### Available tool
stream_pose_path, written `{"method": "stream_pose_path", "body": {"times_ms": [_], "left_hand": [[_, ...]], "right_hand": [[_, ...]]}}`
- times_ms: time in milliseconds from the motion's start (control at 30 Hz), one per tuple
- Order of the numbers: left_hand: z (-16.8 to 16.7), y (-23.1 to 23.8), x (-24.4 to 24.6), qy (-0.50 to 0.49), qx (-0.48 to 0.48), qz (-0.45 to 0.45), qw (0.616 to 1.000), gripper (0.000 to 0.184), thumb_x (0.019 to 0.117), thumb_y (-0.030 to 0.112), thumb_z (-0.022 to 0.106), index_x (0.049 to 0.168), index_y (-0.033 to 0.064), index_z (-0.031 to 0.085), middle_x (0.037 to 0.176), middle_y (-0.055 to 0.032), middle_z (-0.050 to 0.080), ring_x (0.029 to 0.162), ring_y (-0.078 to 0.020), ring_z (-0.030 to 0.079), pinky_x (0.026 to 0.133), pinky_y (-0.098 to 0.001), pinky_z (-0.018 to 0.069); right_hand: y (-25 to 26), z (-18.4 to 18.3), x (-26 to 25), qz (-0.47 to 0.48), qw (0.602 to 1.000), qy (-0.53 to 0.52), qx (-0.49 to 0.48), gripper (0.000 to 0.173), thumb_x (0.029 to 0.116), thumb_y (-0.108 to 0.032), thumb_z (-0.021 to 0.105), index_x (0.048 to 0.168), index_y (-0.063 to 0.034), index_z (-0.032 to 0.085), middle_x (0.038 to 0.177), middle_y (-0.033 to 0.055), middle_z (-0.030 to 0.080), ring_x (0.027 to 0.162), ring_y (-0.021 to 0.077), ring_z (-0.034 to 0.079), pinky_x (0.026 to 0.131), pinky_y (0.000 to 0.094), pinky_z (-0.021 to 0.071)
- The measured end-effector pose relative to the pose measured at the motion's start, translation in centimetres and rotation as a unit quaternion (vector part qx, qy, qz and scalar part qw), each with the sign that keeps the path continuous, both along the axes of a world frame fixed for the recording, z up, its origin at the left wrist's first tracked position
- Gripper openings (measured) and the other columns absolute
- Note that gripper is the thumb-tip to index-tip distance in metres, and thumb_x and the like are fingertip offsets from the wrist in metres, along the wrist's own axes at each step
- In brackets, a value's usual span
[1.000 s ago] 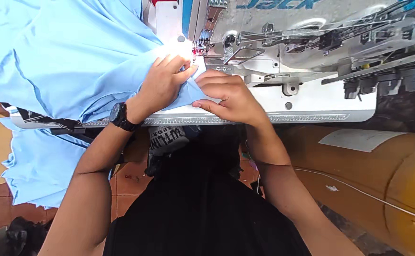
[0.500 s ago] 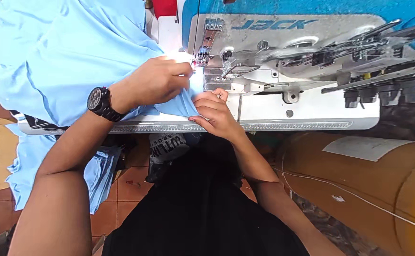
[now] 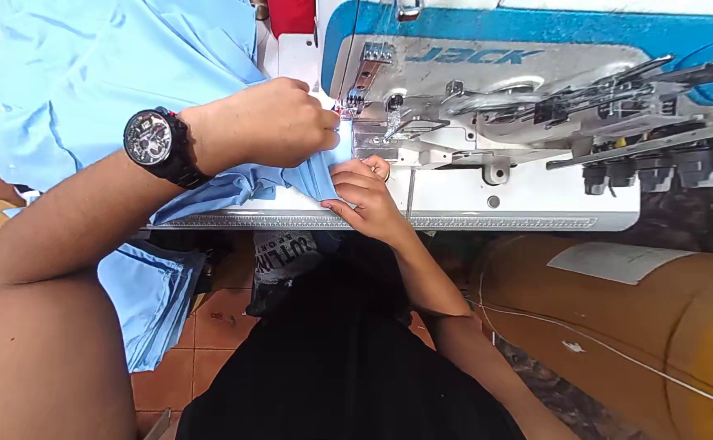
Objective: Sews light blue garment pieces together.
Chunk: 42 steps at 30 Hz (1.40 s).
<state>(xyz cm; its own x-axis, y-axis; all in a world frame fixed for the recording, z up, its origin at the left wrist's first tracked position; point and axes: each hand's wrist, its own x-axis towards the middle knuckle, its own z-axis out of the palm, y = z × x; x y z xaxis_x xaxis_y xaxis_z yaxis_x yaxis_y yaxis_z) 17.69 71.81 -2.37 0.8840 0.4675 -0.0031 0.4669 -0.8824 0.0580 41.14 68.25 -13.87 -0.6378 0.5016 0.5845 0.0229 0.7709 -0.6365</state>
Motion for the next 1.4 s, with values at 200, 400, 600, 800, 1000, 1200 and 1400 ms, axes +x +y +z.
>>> {"method": "stream_pose_path", "body": {"times_ms": [200,400,600,800,1000,1200,1400], "left_hand": [[-0.3,0.1,-0.4,-0.006,0.015,0.005,1.000,0.019,0.0966,-0.001,0.046,0.082,-0.0012,0.058,0.083,-0.0190,0.060,0.071,-0.0376,0.064,0.057,-0.0504,0.0456],[0.3,0.0,-0.6,-0.006,0.017,0.014,1.000,0.020,0.0975,-0.002,0.043,0.087,-0.0027,0.061,0.091,-0.0214,0.065,0.076,-0.0396,0.066,0.059,-0.0512,0.0461],[0.7,-0.2,-0.5,-0.006,0.023,0.019,1.000,0.020,0.0976,-0.003,0.043,0.085,-0.0025,0.058,0.086,-0.0210,0.063,0.075,-0.0395,0.065,0.058,-0.0502,0.0452],[0.7,-0.1,-0.5,-0.004,0.026,0.026,0.999,0.019,0.0969,-0.005,0.043,0.085,-0.0024,0.059,0.087,-0.0211,0.064,0.077,-0.0402,0.066,0.059,-0.0510,0.0465],[0.6,-0.1,-0.5,-0.011,0.022,0.020,1.000,0.018,0.0969,-0.001,0.045,0.086,-0.0025,0.059,0.088,-0.0217,0.065,0.076,-0.0414,0.066,0.058,-0.0519,0.0460],[0.1,-0.5,-1.1,-0.034,-0.020,0.020,0.999,0.024,0.0952,0.014,0.045,0.086,0.0009,0.063,0.099,-0.0191,0.068,0.084,-0.0389,0.067,0.063,-0.0542,0.0482],[-3.0,-5.8,-0.4,-0.117,-0.015,0.110,0.987,0.057,0.0926,0.060,0.057,0.107,0.0066,0.071,0.103,-0.0118,0.068,0.089,-0.0300,0.061,0.072,-0.0456,0.0431]], "right_hand": [[0.1,0.1,0.2,0.013,1.000,-0.001,-0.008,0.018,0.0973,-0.019,0.068,0.086,-0.0080,0.078,0.095,0.0034,0.077,0.112,0.0173,0.065,0.105,0.0501,0.0327],[0.2,0.3,0.4,0.018,1.000,-0.007,-0.012,0.019,0.0978,-0.019,0.068,0.087,-0.0083,0.078,0.097,0.0035,0.077,0.113,0.0174,0.065,0.105,0.0509,0.0323],[0.2,0.5,0.3,0.017,1.000,-0.011,-0.018,0.018,0.0969,-0.020,0.069,0.086,-0.0080,0.077,0.097,0.0036,0.077,0.112,0.0172,0.065,0.103,0.0500,0.0334],[0.3,0.7,0.5,0.025,0.999,-0.013,-0.036,0.019,0.0960,-0.021,0.069,0.086,-0.0079,0.077,0.097,0.0041,0.077,0.112,0.0176,0.065,0.104,0.0512,0.0329],[0.5,0.8,0.9,0.044,0.998,-0.006,-0.049,0.024,0.0962,-0.023,0.068,0.079,-0.0074,0.073,0.091,0.0057,0.075,0.109,0.0180,0.066,0.102,0.0507,0.0335],[0.6,0.7,1.1,0.056,0.997,-0.006,-0.053,0.021,0.0962,-0.023,0.068,0.083,-0.0081,0.076,0.095,0.0042,0.076,0.111,0.0166,0.065,0.103,0.0503,0.0332],[0.7,1.6,1.4,0.088,0.992,0.030,-0.080,0.019,0.0964,-0.021,0.070,0.087,-0.0056,0.076,0.095,0.0046,0.075,0.110,0.0148,0.064,0.106,0.0488,0.0333]]}}
